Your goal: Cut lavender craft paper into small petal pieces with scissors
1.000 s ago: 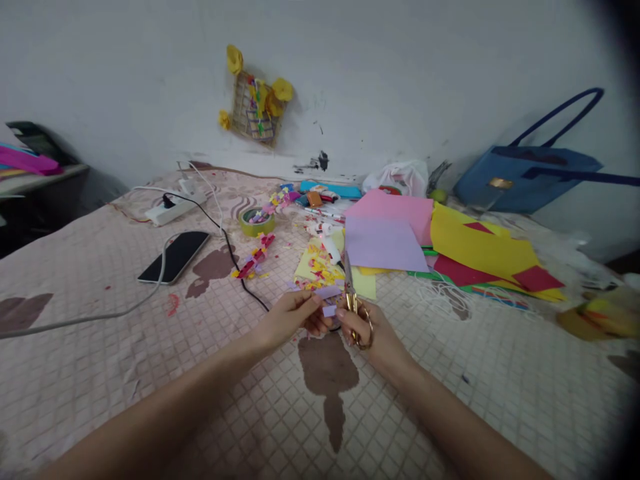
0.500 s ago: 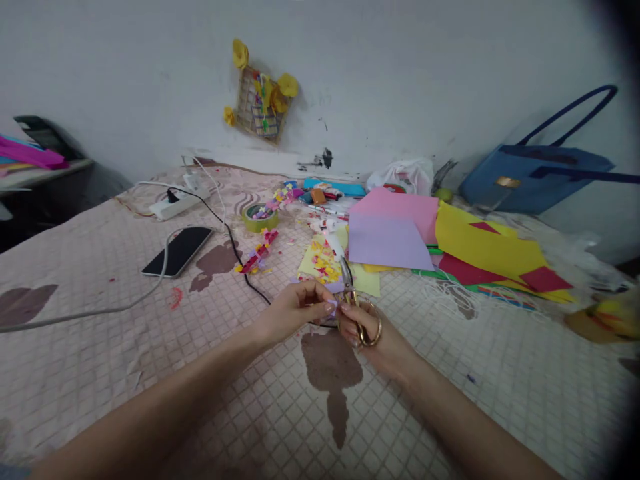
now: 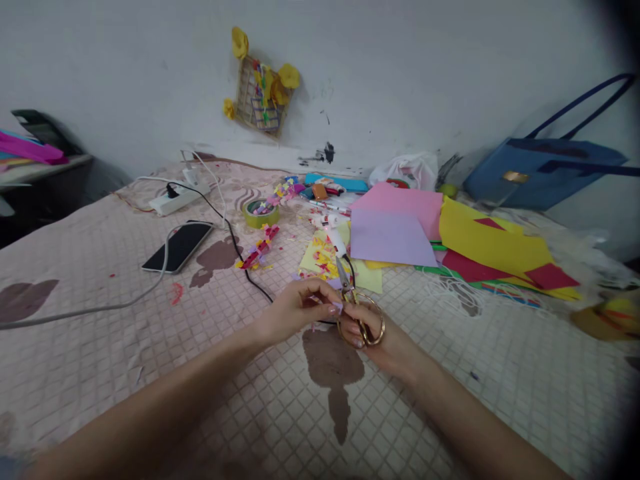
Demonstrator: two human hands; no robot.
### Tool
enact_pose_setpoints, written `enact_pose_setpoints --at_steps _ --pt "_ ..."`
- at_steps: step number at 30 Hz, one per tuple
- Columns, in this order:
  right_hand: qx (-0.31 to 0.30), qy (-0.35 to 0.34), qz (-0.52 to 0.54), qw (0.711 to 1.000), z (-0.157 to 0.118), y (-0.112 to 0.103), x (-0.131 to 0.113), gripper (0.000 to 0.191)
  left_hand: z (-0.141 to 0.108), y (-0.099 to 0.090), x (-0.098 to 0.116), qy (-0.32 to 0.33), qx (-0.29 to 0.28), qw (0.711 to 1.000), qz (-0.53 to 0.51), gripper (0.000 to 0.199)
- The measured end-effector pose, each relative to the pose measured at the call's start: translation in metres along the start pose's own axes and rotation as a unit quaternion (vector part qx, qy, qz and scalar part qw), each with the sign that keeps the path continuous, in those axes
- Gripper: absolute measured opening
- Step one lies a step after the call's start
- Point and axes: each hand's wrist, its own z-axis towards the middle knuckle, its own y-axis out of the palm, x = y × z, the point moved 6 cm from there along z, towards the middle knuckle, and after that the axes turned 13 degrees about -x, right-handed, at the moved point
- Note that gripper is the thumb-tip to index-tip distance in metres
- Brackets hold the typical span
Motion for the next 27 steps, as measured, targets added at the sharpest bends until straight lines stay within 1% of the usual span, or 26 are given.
enact_pose_setpoints --at_steps 3,5,8,11,13,15,17,19,21,22,25,26,27 --pt "-0.007 -0.005 0.008 1.0 0.0 0.001 -0.001 0.022 0.0 0.002 0.003 0.014 -0.009 1.0 0.015 0.016" --pt "0.001 -0.015 -0.006 1.0 -0.001 0.0 -0.003 0.022 0.0 0.001 0.0 0.002 0.003 1.0 -0.014 0.017" --pt "0.02 -0.028 -0.034 0.999 -0.003 -0.002 -0.007 0.026 0.0 -0.002 -0.009 -0.027 0.035 0.997 -0.067 0.019" --pt "0.035 -0.02 -0.046 0.998 -0.004 -0.002 -0.007 0.03 0.0 -0.003 -0.01 -0.02 0.037 0.996 -0.08 0.019" --pt "0.031 0.001 -0.037 0.999 -0.004 -0.001 -0.004 0.03 0.0 -0.002 -0.005 -0.002 0.024 0.998 -0.055 0.018" --pt "0.011 0.018 -0.009 1.0 -0.003 0.001 -0.001 0.028 -0.001 0.001 0.002 0.015 0.012 1.0 0.006 0.015" --pt "-0.006 0.01 0.015 1.0 -0.002 0.003 0.0 0.024 -0.002 0.005 0.009 0.032 -0.001 0.996 0.078 0.012" --pt "-0.003 -0.012 0.018 1.0 -0.002 0.001 -0.003 0.021 -0.002 0.006 0.014 0.044 -0.007 0.991 0.123 0.012" --pt "0.031 -0.035 -0.01 0.999 -0.004 -0.004 -0.008 0.019 -0.002 0.0 0.016 0.042 0.008 0.99 0.131 0.017" --pt "0.056 -0.045 -0.033 0.997 -0.005 -0.008 -0.011 0.019 -0.002 -0.008 0.016 0.037 0.029 0.991 0.129 0.02" --pt "0.137 -0.066 -0.14 0.978 -0.01 -0.019 -0.024 0.02 -0.002 -0.037 0.018 0.031 0.111 0.985 0.13 0.022" --pt "0.159 -0.067 -0.177 0.969 -0.011 -0.022 -0.029 0.02 -0.003 -0.048 0.018 0.023 0.143 0.979 0.144 0.022" --pt "0.174 -0.067 -0.211 0.96 -0.012 -0.024 -0.033 0.02 -0.004 -0.056 0.02 0.012 0.16 0.972 0.172 0.022"
